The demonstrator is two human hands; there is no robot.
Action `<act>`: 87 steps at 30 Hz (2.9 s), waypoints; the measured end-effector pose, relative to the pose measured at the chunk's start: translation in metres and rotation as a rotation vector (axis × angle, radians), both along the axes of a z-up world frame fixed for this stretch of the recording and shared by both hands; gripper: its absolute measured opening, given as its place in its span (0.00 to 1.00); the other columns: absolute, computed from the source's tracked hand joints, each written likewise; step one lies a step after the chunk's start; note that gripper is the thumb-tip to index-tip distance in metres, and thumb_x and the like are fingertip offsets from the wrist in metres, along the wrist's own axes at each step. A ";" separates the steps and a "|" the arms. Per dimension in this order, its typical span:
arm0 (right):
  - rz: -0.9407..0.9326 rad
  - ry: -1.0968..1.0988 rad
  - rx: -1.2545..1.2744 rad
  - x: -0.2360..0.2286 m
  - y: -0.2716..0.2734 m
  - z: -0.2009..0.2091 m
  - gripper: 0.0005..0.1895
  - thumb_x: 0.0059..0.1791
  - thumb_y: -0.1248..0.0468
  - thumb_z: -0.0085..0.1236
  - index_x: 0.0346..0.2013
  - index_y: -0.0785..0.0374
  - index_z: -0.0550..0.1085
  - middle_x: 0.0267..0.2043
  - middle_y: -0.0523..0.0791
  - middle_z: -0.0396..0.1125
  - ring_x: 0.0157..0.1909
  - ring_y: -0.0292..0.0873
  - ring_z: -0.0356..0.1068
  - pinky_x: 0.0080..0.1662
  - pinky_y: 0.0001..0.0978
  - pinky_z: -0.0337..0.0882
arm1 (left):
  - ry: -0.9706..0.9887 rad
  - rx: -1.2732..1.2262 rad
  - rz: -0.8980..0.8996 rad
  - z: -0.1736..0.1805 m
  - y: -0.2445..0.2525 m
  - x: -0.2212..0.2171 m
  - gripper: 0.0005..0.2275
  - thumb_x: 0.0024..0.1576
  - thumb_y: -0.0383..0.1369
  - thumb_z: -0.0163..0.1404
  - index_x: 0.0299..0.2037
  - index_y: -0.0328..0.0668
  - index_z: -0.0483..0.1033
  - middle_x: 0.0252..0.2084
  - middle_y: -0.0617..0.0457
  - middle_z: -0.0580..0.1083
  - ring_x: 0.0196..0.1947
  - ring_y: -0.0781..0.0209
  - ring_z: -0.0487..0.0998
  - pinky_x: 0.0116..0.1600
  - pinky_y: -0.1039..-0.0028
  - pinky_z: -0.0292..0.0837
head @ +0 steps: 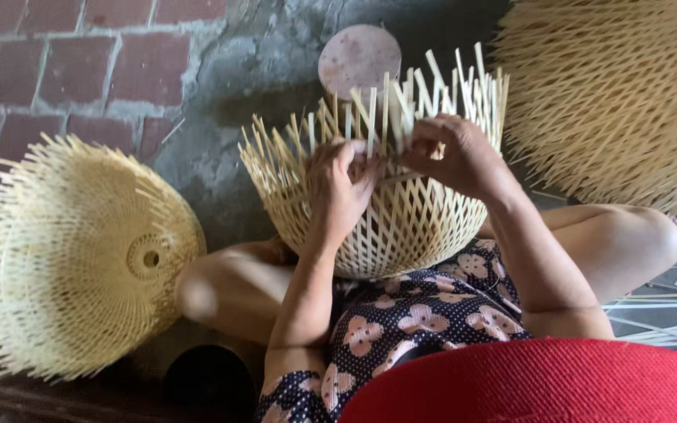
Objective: The person weaves a bamboo hat by hand, interlacing thin bamboo strips into a conical shape while sitting on the floor.
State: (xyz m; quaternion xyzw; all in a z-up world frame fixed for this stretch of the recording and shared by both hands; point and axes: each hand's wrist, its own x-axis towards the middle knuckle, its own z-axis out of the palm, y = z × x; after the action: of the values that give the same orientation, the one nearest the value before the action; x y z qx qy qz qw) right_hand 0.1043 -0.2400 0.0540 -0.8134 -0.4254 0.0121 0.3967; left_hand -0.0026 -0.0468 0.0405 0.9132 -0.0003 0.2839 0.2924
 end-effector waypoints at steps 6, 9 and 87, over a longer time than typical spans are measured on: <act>0.082 -0.119 0.119 -0.003 0.000 0.004 0.11 0.51 0.60 0.65 0.30 0.61 0.71 0.27 0.41 0.65 0.30 0.38 0.66 0.35 0.32 0.68 | -0.002 -0.008 -0.051 -0.017 0.005 0.003 0.11 0.53 0.33 0.67 0.41 0.46 0.79 0.34 0.57 0.75 0.36 0.63 0.72 0.51 0.68 0.60; 0.044 -0.018 -0.054 0.001 0.003 0.007 0.15 0.50 0.58 0.66 0.28 0.62 0.71 0.25 0.42 0.64 0.26 0.42 0.64 0.31 0.34 0.65 | -0.047 -0.058 -0.085 -0.015 0.007 0.004 0.08 0.53 0.32 0.66 0.38 0.49 0.80 0.33 0.60 0.76 0.36 0.64 0.73 0.52 0.68 0.59; 0.269 0.014 0.011 -0.003 0.068 0.021 0.35 0.44 0.61 0.76 0.63 0.64 0.70 0.68 0.52 0.60 0.71 0.48 0.58 0.67 0.50 0.70 | -0.301 -0.297 -0.280 -0.051 0.052 -0.009 0.09 0.59 0.24 0.63 0.44 0.48 0.77 0.43 0.62 0.79 0.40 0.70 0.79 0.47 0.76 0.76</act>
State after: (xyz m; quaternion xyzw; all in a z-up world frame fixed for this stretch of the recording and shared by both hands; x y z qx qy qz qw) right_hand 0.1009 -0.1724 0.0752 -0.7468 -0.5278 0.0687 0.3988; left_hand -0.0115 0.0047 -0.0106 0.7987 -0.1283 0.3703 0.4566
